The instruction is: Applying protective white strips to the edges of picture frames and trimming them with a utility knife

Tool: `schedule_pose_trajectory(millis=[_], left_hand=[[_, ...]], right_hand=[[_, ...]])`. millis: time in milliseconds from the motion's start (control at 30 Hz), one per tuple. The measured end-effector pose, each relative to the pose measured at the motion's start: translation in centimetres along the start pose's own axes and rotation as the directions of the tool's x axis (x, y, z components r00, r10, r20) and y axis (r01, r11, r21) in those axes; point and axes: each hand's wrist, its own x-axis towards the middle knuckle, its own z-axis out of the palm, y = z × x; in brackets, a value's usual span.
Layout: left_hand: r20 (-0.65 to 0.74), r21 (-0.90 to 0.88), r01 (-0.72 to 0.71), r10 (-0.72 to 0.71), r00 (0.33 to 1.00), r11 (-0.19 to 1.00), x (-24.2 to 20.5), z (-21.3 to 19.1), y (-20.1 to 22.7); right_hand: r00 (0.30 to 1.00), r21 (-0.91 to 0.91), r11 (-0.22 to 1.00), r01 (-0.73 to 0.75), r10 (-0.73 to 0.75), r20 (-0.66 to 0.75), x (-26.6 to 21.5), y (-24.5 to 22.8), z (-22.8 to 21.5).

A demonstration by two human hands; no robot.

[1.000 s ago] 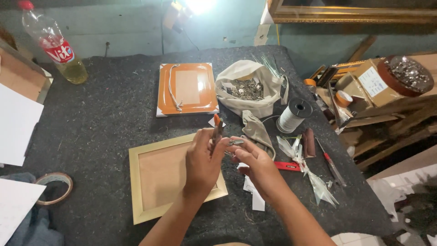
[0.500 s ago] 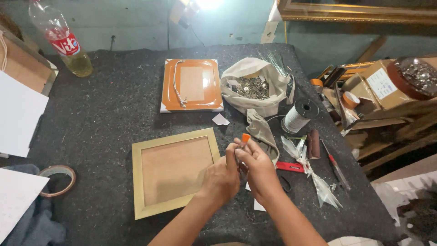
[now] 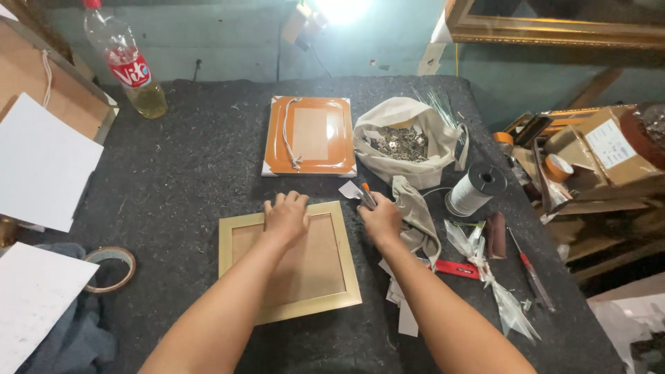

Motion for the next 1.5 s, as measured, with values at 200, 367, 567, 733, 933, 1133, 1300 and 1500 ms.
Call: schedule_pose_trajectory(millis=[200, 367, 567, 733, 933, 1133, 1300, 1500], left_hand=[[-0.034, 0.137, -0.179, 0.185, 0.982, 0.974, 2.4, 3.2, -2.4], [0.117, -0.196, -0.074, 0.099, 0.988, 0.978, -1.9, -7.8, 0.5], [-0.106, -0.161, -0.296, 0.282, 0.954, 0.942, -4.2, -12.5, 2.0], [-0.226, -0.101, -0.386, 0.357, 0.907, 0.917, -7.4, -14.8, 5.6], [-0.332, -0.119, -0.465, 0.407, 0.851, 0.877, -9.1, -15.5, 6.7], [-0.377, -0.109, -0.469, 0.4, 0.835, 0.876, -10.4, -16.5, 8.2], [-0.44, -0.011, -0.406, 0.36, 0.822, 0.914, -10.9, -15.1, 9.3], [-0.451, -0.057, -0.407, 0.341, 0.825, 0.911, -11.2, -15.6, 9.7]], right_hand=[[0.998, -0.072, 0.997, 0.042, -0.045, -0.051, 0.9, -1.6, 0.8], [0.995, 0.48, 0.872, -0.095, 0.07, 0.069, -2.3, -3.8, -3.7], [0.99, 0.871, 0.485, -0.072, -0.071, 0.122, -8.4, -4.8, -7.2], [0.992, 0.908, 0.419, -0.005, -0.112, 0.058, -11.1, -5.8, -7.2], [0.988, 0.717, 0.682, 0.141, -0.046, -0.15, -13.6, -5.9, -7.7], [0.948, 0.68, 0.669, 0.3, -0.129, -0.291, -14.9, -5.7, -7.9], [0.922, 0.629, 0.69, 0.36, -0.158, -0.354, -15.6, -4.9, -7.7], [0.864, 0.544, 0.679, 0.492, -0.307, -0.398, -15.1, -3.5, -7.9]])
